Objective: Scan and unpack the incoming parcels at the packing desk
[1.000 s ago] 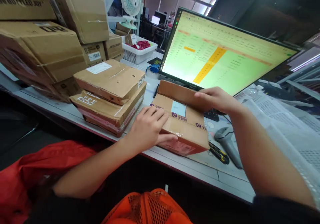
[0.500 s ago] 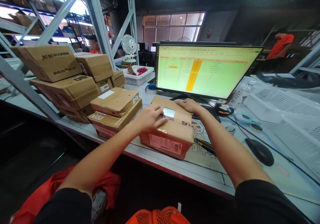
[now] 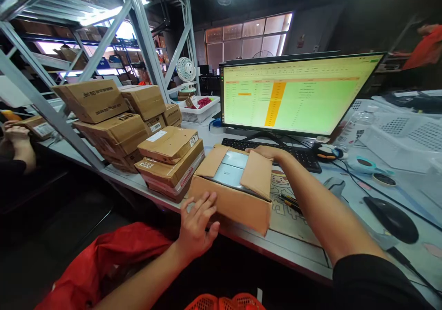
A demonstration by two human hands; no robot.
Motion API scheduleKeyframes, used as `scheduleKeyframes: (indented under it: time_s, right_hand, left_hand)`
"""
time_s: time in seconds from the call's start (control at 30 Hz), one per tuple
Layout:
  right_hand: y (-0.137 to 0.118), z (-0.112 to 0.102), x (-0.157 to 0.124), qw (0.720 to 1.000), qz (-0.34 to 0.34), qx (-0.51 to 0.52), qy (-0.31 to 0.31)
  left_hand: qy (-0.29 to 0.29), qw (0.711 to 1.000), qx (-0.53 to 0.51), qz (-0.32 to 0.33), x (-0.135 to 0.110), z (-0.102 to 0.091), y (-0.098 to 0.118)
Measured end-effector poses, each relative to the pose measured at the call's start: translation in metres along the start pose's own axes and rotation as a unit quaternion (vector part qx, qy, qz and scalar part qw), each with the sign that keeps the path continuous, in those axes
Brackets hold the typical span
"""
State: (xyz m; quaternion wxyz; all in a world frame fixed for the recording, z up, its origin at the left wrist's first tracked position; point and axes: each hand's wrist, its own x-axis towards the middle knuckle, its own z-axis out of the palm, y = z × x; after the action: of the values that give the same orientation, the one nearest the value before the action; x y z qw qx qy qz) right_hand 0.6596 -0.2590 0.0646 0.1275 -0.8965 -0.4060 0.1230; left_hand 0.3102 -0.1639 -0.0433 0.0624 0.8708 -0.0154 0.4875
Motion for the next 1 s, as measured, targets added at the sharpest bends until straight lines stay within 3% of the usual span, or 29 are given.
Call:
scheduleKeyframes:
  time_s: [0.07, 0.13, 0.2, 0.27, 0.3, 0.37, 0.43, 0.47, 0.57, 0.7, 0.87, 0.93, 1.0]
  right_hand:
    - [-0.002, -0.004, -0.005, 0.999, -0.008, 0.004, 0.038]
    - [-0.009, -0.012, -0.016, 0.991, -0.009, 0.000, 0.132]
    - [-0.020, -0.021, -0.033, 0.965, -0.037, 0.001, 0.258]
    - [-0.035, -0.023, -0.052, 0.937, -0.134, 0.015, 0.323]
    - [-0.044, -0.020, -0.062, 0.930, -0.199, 0.020, 0.307]
    - [-0.060, -0.012, -0.080, 0.933, -0.304, 0.008, 0.194]
    - [-0.071, -0.007, -0.096, 0.943, -0.321, -0.028, 0.087]
    - [-0.073, -0.007, -0.104, 0.946, -0.312, -0.045, 0.071]
    - [-0.063, -0.018, -0.132, 0.943, -0.289, -0.086, 0.136]
    - [-0.019, -0.021, -0.181, 0.920, -0.280, -0.121, 0.246]
    - [0.034, 0.042, -0.213, 0.908, -0.214, -0.123, 0.338]
    - [0.039, 0.066, -0.214, 0.902, -0.189, -0.108, 0.373]
    - [0.038, 0.076, -0.214, 0.892, -0.173, -0.084, 0.409]
  left_hand:
    - [-0.024, 0.999, 0.008, 0.026, 0.008, -0.005, -0.005]
    - [-0.057, 0.997, 0.000, 0.051, 0.032, -0.018, -0.014]
    - [-0.130, 0.990, -0.018, 0.060, 0.067, -0.036, -0.025]
    - [-0.234, 0.970, -0.044, 0.053, 0.106, -0.047, -0.035]
    - [-0.281, 0.956, -0.063, 0.050, 0.124, -0.049, -0.039]
    - [-0.357, 0.927, -0.097, 0.065, 0.156, -0.042, -0.044]
    - [-0.413, 0.899, -0.099, 0.104, 0.179, -0.028, -0.047]
    - [-0.431, 0.889, -0.090, 0.125, 0.187, -0.022, -0.048]
    - [-0.433, 0.882, -0.054, 0.179, 0.200, -0.018, -0.058]
    - [-0.384, 0.900, 0.007, 0.208, 0.195, -0.041, -0.091]
    - [-0.328, 0.923, 0.054, 0.195, 0.173, -0.052, -0.122]
    - [-0.317, 0.928, 0.077, 0.183, 0.169, -0.047, -0.124]
    - [-0.317, 0.927, 0.093, 0.179, 0.169, -0.042, -0.124]
